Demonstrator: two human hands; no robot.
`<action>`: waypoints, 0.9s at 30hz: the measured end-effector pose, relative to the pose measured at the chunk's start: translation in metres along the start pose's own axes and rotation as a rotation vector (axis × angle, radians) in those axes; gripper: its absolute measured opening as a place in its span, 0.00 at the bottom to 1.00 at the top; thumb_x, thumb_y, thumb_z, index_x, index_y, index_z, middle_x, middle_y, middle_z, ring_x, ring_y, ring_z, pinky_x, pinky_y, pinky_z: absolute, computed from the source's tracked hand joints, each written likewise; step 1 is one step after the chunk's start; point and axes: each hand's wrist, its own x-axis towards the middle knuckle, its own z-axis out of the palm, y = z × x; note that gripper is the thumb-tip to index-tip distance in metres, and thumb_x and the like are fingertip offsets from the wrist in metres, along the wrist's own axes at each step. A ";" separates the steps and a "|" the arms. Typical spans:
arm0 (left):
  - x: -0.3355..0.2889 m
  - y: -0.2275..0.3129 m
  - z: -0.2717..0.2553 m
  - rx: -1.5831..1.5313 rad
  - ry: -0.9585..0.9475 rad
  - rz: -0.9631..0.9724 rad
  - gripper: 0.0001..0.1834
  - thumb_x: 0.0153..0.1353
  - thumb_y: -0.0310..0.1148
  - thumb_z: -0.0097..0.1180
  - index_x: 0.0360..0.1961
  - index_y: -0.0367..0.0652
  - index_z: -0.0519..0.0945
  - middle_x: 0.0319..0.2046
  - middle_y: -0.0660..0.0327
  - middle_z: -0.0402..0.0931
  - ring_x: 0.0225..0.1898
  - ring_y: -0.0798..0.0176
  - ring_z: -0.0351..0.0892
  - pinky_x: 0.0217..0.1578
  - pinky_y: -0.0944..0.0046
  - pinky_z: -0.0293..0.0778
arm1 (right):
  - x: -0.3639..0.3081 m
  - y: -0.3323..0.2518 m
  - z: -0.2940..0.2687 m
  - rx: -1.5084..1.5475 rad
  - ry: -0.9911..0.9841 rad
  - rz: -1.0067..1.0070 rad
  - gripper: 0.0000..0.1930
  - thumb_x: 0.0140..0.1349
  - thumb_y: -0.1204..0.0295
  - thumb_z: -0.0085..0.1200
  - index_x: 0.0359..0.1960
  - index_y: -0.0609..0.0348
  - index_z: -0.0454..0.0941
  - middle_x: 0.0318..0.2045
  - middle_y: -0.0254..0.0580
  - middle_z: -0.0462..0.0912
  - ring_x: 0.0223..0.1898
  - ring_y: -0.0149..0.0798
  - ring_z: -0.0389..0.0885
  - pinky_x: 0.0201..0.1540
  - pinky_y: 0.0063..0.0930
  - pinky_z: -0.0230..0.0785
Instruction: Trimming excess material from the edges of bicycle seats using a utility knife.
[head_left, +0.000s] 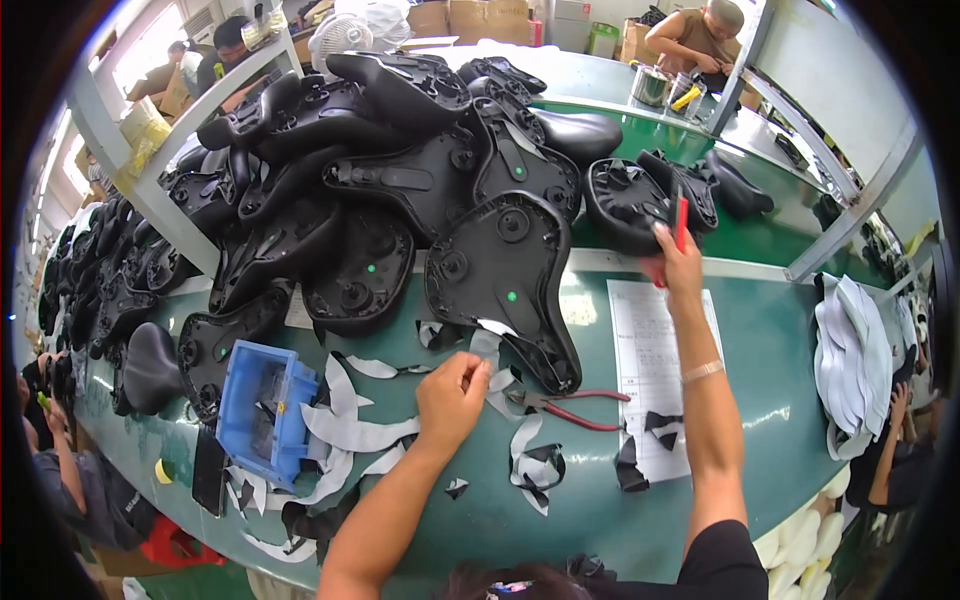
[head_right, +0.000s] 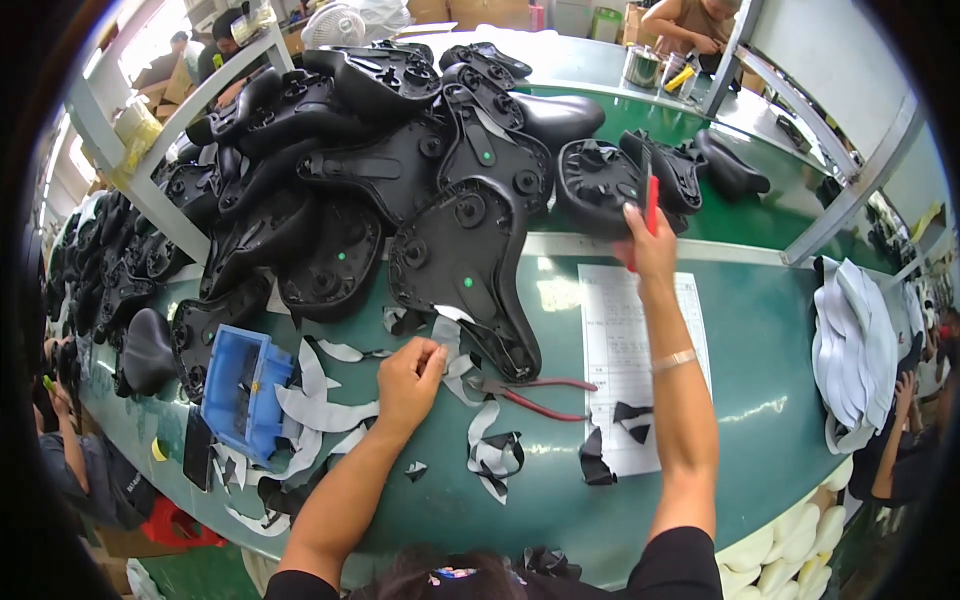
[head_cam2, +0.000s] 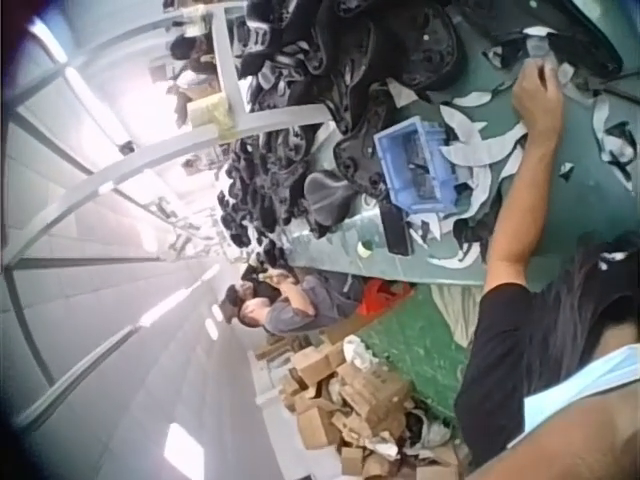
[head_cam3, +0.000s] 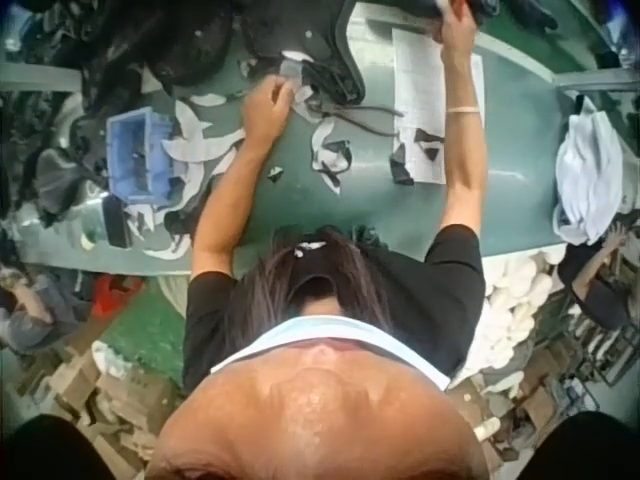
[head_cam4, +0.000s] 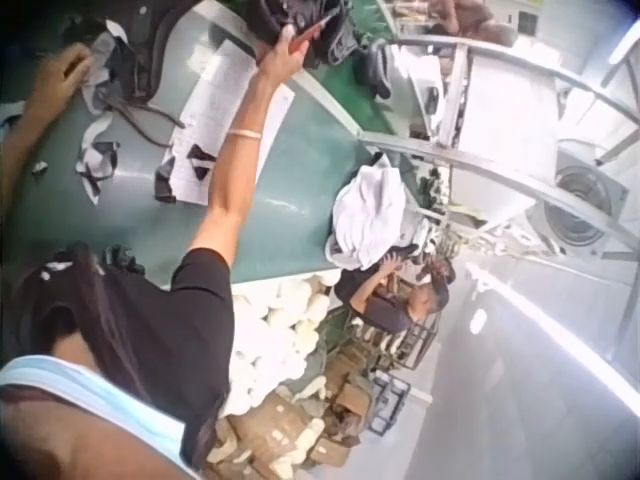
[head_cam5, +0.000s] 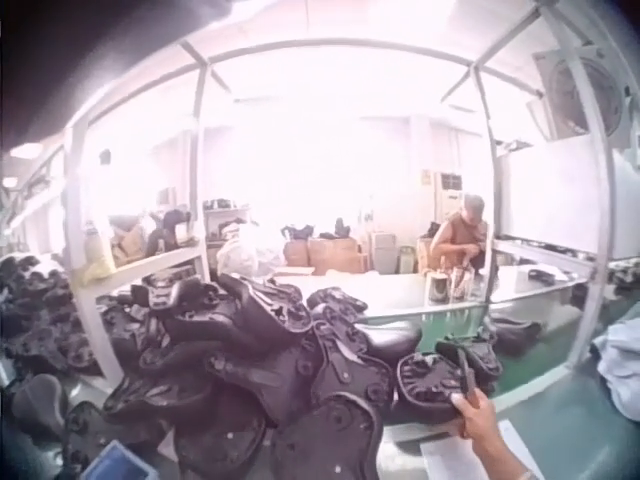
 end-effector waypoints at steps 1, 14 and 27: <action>0.001 -0.001 0.000 0.030 0.008 0.025 0.09 0.59 0.33 0.57 0.27 0.39 0.76 0.18 0.60 0.74 0.18 0.66 0.73 0.22 0.65 0.68 | -0.030 -0.013 -0.018 0.016 -0.058 -0.007 0.12 0.60 0.64 0.56 0.39 0.58 0.74 0.25 0.32 0.75 0.19 0.27 0.75 0.20 0.19 0.72; -0.044 0.035 -0.095 -0.726 -0.671 -0.610 0.36 0.54 0.45 0.60 0.58 0.33 0.64 0.47 0.54 0.73 0.45 0.62 0.77 0.46 0.64 0.74 | -0.242 -0.045 -0.024 -0.240 -0.824 -0.468 0.17 0.53 0.78 0.58 0.46 0.64 0.72 0.41 0.48 0.80 0.35 0.38 0.79 0.42 0.26 0.70; -0.052 0.069 -0.154 -0.494 -0.433 -0.609 0.25 0.53 0.41 0.60 0.45 0.31 0.72 0.34 0.59 0.75 0.32 0.69 0.76 0.35 0.70 0.74 | -0.280 -0.080 -0.008 -0.964 -1.000 -0.919 0.32 0.54 0.77 0.50 0.63 0.37 0.65 0.23 0.41 0.71 0.19 0.41 0.72 0.20 0.32 0.66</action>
